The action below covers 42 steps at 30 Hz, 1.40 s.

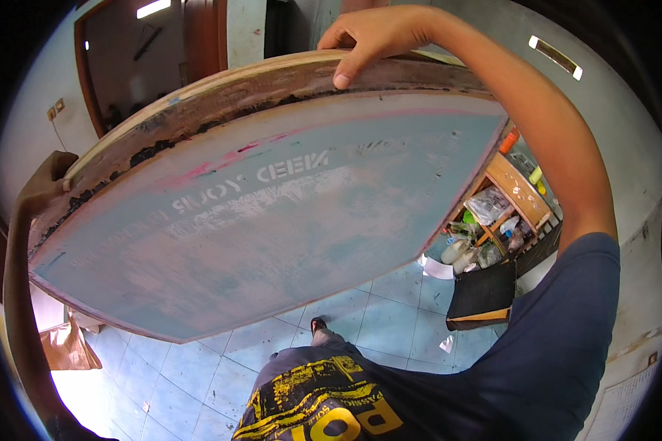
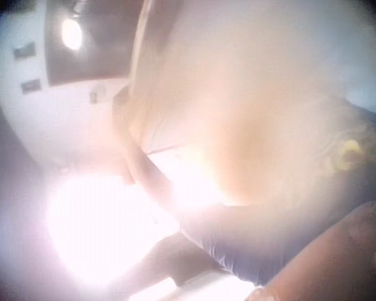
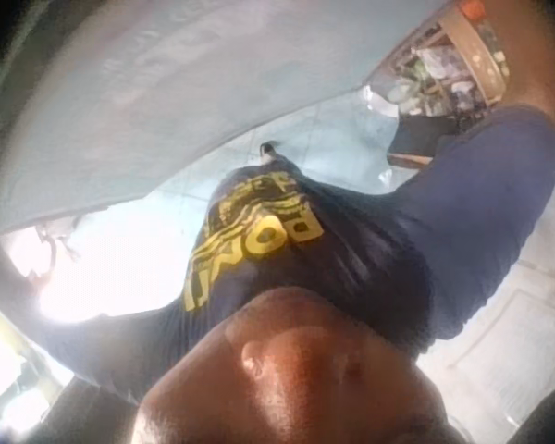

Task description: The person picks up a wooden screen printing frame, places it on a table, and uses scissors to cut a piece of paper with a design. They then position the frame over the paper and adjust it multiple times.

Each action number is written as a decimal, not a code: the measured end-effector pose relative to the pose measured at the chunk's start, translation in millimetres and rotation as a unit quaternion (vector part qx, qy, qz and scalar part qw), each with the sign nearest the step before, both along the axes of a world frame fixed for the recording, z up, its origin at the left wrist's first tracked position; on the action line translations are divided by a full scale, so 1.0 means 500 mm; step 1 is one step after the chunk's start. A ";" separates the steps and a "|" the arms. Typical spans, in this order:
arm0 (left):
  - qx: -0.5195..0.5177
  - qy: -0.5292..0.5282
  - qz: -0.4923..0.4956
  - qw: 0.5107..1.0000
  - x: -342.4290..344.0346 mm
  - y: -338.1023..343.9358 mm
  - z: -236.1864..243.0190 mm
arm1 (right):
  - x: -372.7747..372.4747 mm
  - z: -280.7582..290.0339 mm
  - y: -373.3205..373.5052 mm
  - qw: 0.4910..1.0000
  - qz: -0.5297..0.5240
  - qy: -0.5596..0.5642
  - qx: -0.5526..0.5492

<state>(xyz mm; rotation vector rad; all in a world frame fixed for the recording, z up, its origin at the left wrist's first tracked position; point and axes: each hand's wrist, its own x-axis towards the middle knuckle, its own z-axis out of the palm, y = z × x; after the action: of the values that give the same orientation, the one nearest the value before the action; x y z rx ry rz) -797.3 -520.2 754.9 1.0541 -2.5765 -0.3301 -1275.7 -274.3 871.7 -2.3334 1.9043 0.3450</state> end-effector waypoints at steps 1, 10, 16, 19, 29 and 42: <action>-0.010 0.008 0.002 1.000 -0.003 0.004 0.007 | -0.003 -0.001 0.010 1.000 -0.003 0.005 -0.022; -0.078 0.061 0.021 0.995 -0.007 0.005 0.083 | -0.014 0.006 0.050 0.995 -0.011 -0.015 -0.102; -0.075 0.048 0.042 0.995 0.019 0.025 0.103 | -0.013 0.017 0.051 0.994 0.017 -0.016 -0.109; -0.055 0.025 0.056 0.997 0.043 0.046 0.092 | 0.005 0.010 0.043 0.993 0.010 0.010 -0.114; 0.170 -0.122 -0.109 0.972 -0.040 0.221 -0.180 | 0.006 -0.228 0.113 0.990 0.017 -0.104 0.094; 0.157 -0.051 0.010 0.986 -0.017 0.289 -0.428 | 0.046 -0.445 0.065 0.974 -0.018 -0.128 0.183</action>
<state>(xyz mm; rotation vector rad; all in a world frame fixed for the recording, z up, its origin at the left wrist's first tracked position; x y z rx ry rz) -806.0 -375.7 540.9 1.2298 -2.6607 -0.7130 -1252.7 -241.7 649.2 -1.9934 1.6029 0.3389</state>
